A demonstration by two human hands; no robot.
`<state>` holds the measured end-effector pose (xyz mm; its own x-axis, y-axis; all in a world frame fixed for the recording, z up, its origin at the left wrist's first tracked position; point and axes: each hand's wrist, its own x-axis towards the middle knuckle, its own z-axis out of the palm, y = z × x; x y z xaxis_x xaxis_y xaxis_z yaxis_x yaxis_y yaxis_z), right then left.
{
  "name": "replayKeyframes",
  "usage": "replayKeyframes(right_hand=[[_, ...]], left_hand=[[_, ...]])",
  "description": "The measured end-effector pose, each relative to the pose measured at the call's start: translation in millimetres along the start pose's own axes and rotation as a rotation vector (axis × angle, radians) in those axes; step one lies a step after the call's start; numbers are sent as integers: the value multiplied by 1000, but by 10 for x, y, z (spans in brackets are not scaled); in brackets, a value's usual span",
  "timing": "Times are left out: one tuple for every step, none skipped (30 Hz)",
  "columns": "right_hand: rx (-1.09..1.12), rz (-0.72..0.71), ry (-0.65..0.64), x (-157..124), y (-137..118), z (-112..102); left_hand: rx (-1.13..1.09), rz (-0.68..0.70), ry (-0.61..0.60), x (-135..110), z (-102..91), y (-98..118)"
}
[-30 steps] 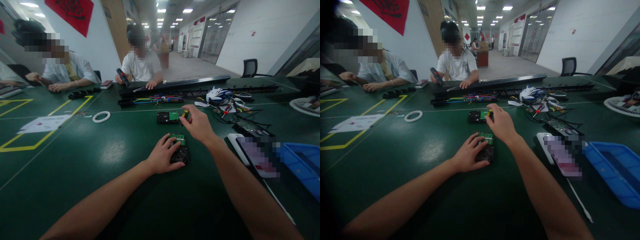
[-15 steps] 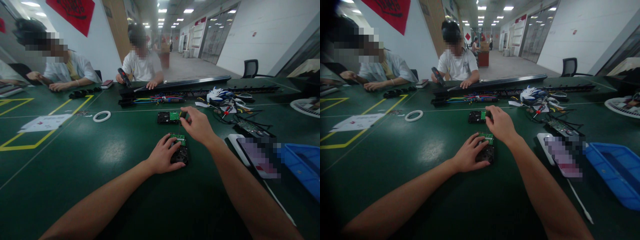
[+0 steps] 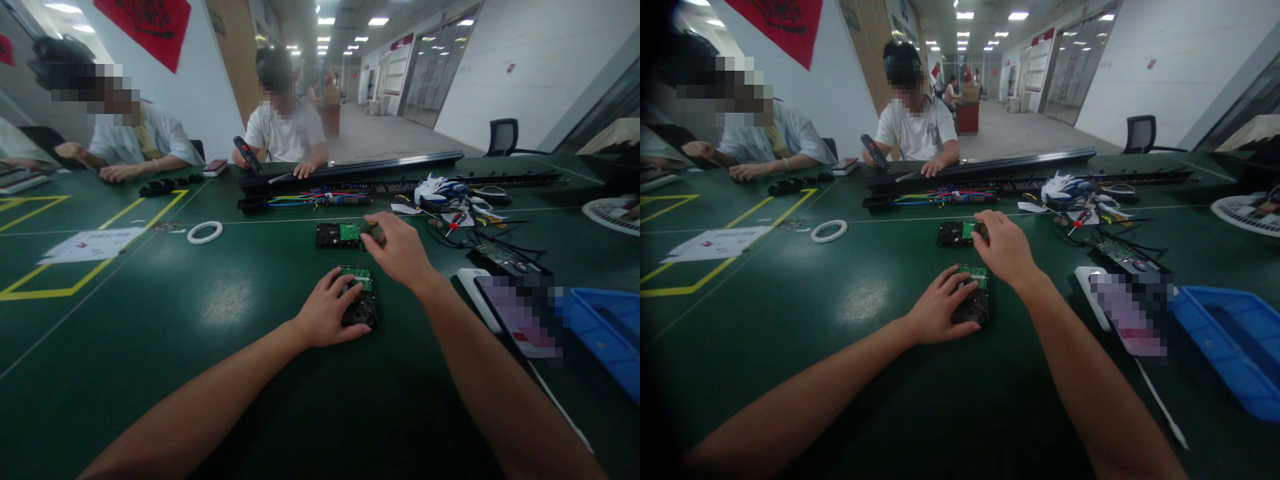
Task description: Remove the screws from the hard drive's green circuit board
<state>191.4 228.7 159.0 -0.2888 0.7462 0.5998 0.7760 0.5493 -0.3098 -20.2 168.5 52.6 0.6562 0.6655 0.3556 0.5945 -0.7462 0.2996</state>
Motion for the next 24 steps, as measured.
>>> replayKeyframes(right_hand=[[-3,-13,2,0,-2,-3],[-4,-25,6,-1,-5,-7],[-2,-35,12,-2,-9,-9],[2,-40,19,-4,-13,-11],[6,-42,25,-5,-17,-11],[8,-39,31,-6,-20,-9],[9,-35,37,-6,-21,-7],[8,-28,41,-6,-21,-4],[6,-20,43,-6,-20,0],[4,-9,44,-5,-19,4],[3,1,41,-4,-17,8],[4,11,37,-2,-16,11],[6,19,33,-1,-16,13],[10,26,30,0,-16,13],[16,34,29,1,-18,12],[21,43,29,2,-19,9],[26,51,28,3,-21,4],[28,56,26,3,-23,-2],[28,55,21,3,-24,-9],[24,49,16,3,-25,-15],[19,37,10,2,-26,-19],[14,22,8,1,-26,-21],[10,8,8,-2,-26,-20],[8,-4,10,-5,-25,-17]], left_hand=[[-2,0,1,0,-3,1],[-3,-1,2,0,-5,3],[-1,0,1,1,-8,4],[2,0,-1,1,-9,6],[5,0,-1,2,-10,7],[6,1,-2,2,-10,8],[8,0,-2,2,-8,8],[7,0,-1,2,-7,8],[7,-1,0,1,-4,7],[6,1,1,1,-3,6],[5,2,3,0,-1,4],[4,3,5,0,0,3],[3,5,6,0,0,2],[1,5,7,-1,-1,2],[-1,5,8,-1,-1,2],[-3,5,8,-2,-2,2],[-6,4,8,-2,-3,2],[-8,4,9,-2,-3,2],[-9,3,10,-3,-3,2],[-10,2,11,-4,-1,2],[-10,2,12,-4,0,1],[-10,2,13,-4,3,0],[-9,2,13,-4,5,-1],[-7,1,11,-4,7,-2]])
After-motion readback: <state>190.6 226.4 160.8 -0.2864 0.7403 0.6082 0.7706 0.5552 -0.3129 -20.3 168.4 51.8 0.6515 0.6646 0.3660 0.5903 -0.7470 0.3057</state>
